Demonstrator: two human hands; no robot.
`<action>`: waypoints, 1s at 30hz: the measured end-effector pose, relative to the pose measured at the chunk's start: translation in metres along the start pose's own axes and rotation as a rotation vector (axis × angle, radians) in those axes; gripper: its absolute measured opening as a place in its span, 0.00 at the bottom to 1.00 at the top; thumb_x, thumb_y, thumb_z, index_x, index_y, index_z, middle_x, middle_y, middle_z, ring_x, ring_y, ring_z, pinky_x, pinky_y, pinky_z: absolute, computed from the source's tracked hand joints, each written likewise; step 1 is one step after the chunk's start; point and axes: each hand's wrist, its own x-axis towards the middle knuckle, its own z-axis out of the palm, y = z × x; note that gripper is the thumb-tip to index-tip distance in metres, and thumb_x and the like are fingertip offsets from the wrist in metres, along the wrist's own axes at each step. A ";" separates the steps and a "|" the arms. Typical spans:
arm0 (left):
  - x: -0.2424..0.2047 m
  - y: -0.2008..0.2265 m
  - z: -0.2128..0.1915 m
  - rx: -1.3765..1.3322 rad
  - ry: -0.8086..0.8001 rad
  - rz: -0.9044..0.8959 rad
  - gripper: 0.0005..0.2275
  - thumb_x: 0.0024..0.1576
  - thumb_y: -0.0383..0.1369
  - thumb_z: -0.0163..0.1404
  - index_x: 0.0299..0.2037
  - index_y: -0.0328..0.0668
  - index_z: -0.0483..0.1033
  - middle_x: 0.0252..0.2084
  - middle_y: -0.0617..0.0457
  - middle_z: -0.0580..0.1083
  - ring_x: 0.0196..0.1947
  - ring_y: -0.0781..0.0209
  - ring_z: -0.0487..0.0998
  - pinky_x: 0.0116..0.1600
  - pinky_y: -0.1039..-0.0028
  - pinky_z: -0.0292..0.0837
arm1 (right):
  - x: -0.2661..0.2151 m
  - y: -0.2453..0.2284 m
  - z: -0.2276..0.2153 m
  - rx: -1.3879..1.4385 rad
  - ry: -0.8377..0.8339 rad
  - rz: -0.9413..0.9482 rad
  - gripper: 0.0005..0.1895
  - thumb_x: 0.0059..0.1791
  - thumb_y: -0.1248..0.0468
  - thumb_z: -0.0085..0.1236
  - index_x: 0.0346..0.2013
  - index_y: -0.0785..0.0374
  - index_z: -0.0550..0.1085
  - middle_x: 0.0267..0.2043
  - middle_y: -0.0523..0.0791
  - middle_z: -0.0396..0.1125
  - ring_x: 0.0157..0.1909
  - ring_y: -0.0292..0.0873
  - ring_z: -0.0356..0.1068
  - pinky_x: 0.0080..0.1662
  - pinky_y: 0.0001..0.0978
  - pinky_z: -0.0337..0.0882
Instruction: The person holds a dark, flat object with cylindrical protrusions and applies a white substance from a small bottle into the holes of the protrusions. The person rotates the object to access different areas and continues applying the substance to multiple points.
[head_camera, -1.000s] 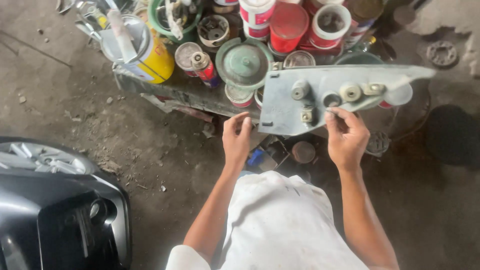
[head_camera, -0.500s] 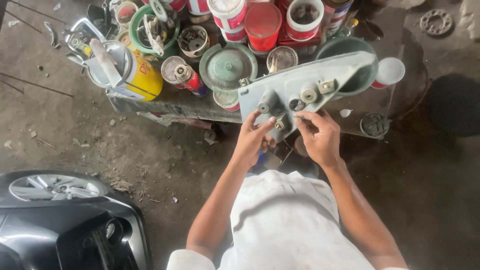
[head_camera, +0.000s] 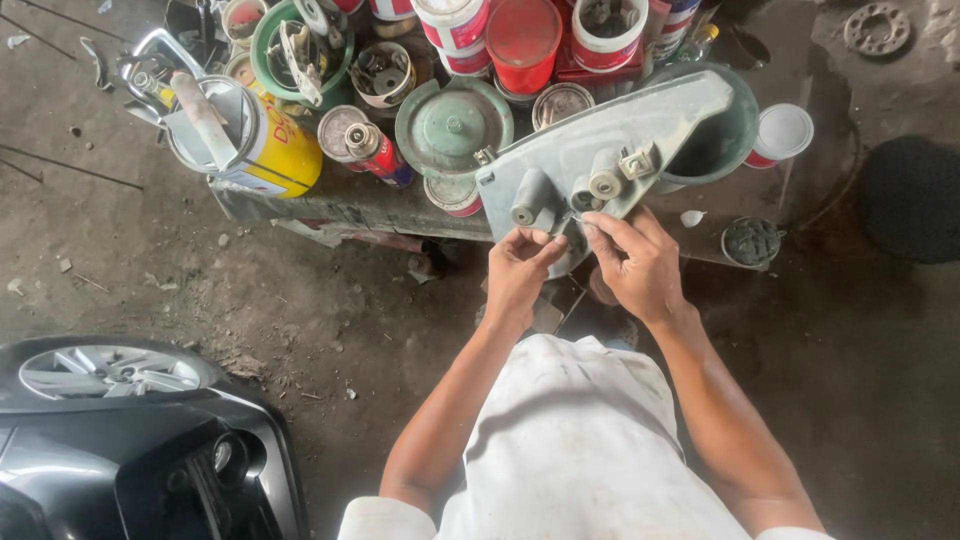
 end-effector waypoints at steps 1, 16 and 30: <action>-0.001 0.001 0.001 0.009 0.009 0.005 0.09 0.55 0.26 0.63 0.34 0.39 0.73 0.29 0.62 0.72 0.25 0.77 0.66 0.29 0.85 0.59 | 0.000 0.000 0.000 -0.015 0.002 -0.007 0.09 0.53 0.70 0.64 0.48 0.64 0.79 0.46 0.51 0.72 0.41 0.48 0.75 0.39 0.34 0.76; -0.010 0.002 0.006 -0.062 0.029 0.021 0.08 0.54 0.25 0.62 0.33 0.39 0.73 0.29 0.61 0.74 0.26 0.77 0.69 0.29 0.85 0.61 | 0.001 -0.003 -0.002 -0.033 -0.029 0.043 0.08 0.54 0.69 0.64 0.48 0.65 0.80 0.43 0.51 0.72 0.40 0.47 0.77 0.39 0.33 0.78; -0.019 0.001 0.015 -0.229 0.017 0.168 0.06 0.56 0.20 0.59 0.34 0.36 0.73 0.35 0.56 0.76 0.35 0.73 0.76 0.43 0.84 0.72 | 0.006 -0.020 -0.011 -0.134 -0.138 -0.050 0.17 0.50 0.70 0.61 0.55 0.62 0.78 0.54 0.58 0.66 0.53 0.58 0.72 0.51 0.44 0.75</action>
